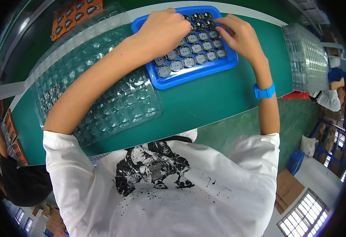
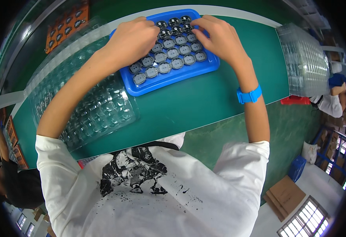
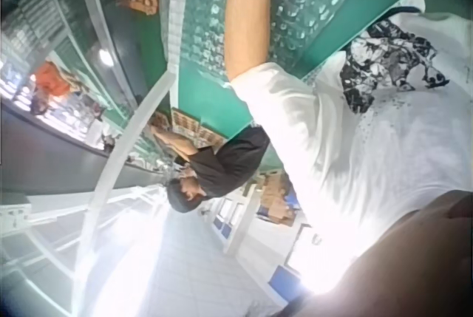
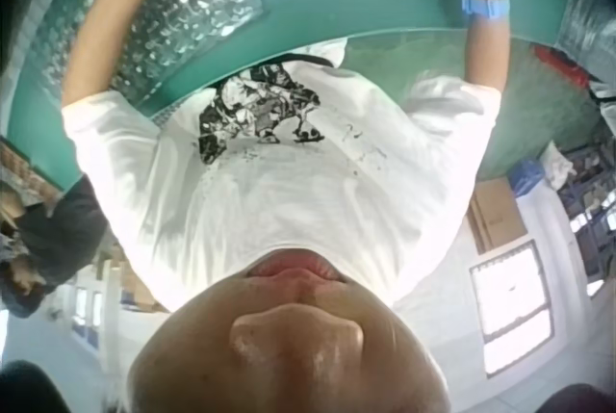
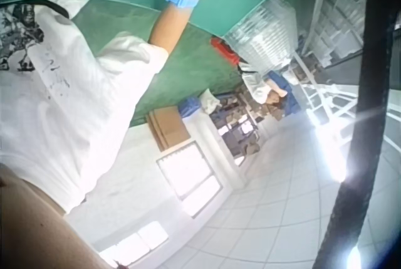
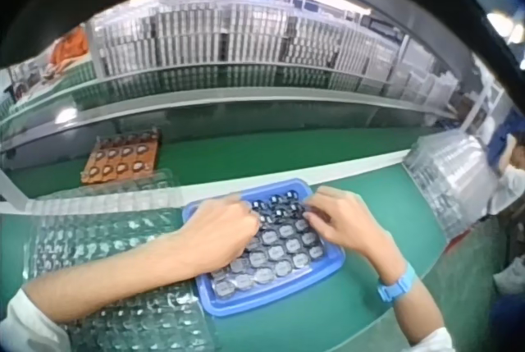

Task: Manually assemble and sort small electronic components into trays on a production conveyor belt.

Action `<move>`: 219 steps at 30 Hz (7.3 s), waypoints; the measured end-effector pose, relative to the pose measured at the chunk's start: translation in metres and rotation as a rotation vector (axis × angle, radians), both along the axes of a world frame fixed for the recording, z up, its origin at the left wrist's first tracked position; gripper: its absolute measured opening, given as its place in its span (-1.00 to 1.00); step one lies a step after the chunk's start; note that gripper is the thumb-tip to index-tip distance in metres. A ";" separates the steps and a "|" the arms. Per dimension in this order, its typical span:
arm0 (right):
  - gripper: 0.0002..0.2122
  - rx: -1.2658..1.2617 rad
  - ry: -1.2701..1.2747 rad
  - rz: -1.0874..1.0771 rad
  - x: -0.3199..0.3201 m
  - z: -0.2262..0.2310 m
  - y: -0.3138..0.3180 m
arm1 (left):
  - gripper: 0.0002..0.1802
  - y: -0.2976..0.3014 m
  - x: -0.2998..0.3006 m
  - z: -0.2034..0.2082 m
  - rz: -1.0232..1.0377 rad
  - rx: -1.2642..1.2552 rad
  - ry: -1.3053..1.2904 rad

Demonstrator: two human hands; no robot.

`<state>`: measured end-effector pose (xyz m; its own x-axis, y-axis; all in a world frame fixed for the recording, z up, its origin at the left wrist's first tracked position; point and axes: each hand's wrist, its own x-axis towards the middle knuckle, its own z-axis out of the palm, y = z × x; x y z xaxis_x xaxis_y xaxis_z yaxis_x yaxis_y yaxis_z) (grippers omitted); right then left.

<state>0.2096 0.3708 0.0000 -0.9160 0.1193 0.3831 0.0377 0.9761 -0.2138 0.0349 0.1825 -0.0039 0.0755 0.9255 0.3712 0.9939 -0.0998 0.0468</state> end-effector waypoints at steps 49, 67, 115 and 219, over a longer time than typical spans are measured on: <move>-0.50 -1.751 -0.365 -0.094 -0.373 -0.010 -0.148 | -0.37 -0.212 -0.276 -0.012 1.411 0.261 -0.838; -0.40 -1.714 -0.348 -0.504 -0.413 -0.027 -0.147 | -0.39 -0.214 -0.286 -0.008 1.490 0.280 -1.175; -0.58 -1.390 -0.265 0.052 -0.247 0.002 0.064 | -0.64 -0.651 -0.170 -0.009 1.425 0.901 -1.616; -0.94 0.057 -0.140 0.619 -0.232 0.019 -0.367 | -0.90 -0.362 -0.100 0.019 0.643 0.137 -0.073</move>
